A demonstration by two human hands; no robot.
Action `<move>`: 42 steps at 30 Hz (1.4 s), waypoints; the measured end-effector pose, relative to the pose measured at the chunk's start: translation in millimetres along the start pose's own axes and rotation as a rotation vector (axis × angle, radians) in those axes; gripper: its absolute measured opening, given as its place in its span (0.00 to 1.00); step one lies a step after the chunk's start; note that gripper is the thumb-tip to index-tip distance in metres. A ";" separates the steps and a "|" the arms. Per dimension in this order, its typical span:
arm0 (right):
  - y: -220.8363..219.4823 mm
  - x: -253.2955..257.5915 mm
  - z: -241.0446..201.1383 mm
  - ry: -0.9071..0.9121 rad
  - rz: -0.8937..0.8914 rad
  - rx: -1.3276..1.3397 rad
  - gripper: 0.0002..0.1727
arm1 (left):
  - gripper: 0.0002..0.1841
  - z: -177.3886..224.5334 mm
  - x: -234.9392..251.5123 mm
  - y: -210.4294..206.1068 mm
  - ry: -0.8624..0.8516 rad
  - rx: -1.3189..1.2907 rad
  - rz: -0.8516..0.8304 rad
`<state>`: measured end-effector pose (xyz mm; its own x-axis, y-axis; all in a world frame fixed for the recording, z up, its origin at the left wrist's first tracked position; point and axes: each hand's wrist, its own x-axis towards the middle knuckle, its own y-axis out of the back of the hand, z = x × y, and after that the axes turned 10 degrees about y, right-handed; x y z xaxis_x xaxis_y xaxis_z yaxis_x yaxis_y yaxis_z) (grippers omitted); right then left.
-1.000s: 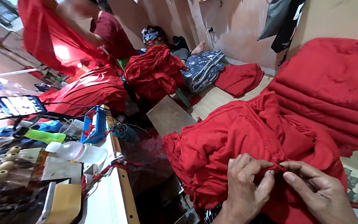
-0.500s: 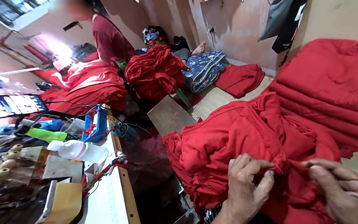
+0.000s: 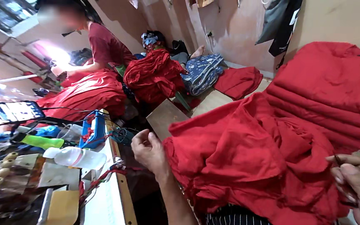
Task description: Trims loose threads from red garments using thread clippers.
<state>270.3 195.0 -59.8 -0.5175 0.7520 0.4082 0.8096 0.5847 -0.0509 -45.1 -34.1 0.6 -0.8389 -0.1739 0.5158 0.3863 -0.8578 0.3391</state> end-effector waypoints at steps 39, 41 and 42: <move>-33.1 -17.4 -7.7 0.458 -0.190 -0.490 0.18 | 0.13 62.9 -180.2 -20.4 -0.110 -0.632 -1.015; -34.6 -17.7 -6.8 0.491 -0.208 -0.563 0.18 | 0.14 62.2 -179.8 -18.5 -0.114 -0.627 -1.039; -36.4 -18.0 -5.0 0.515 -0.203 -0.608 0.17 | 0.15 62.0 -179.9 -17.8 -0.112 -0.629 -1.047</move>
<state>251.5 158.7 -60.8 -0.5976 0.3290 0.7312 0.7993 0.3164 0.5109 122.7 42.4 -49.4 -0.5836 0.7555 0.2977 -0.7329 -0.6479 0.2077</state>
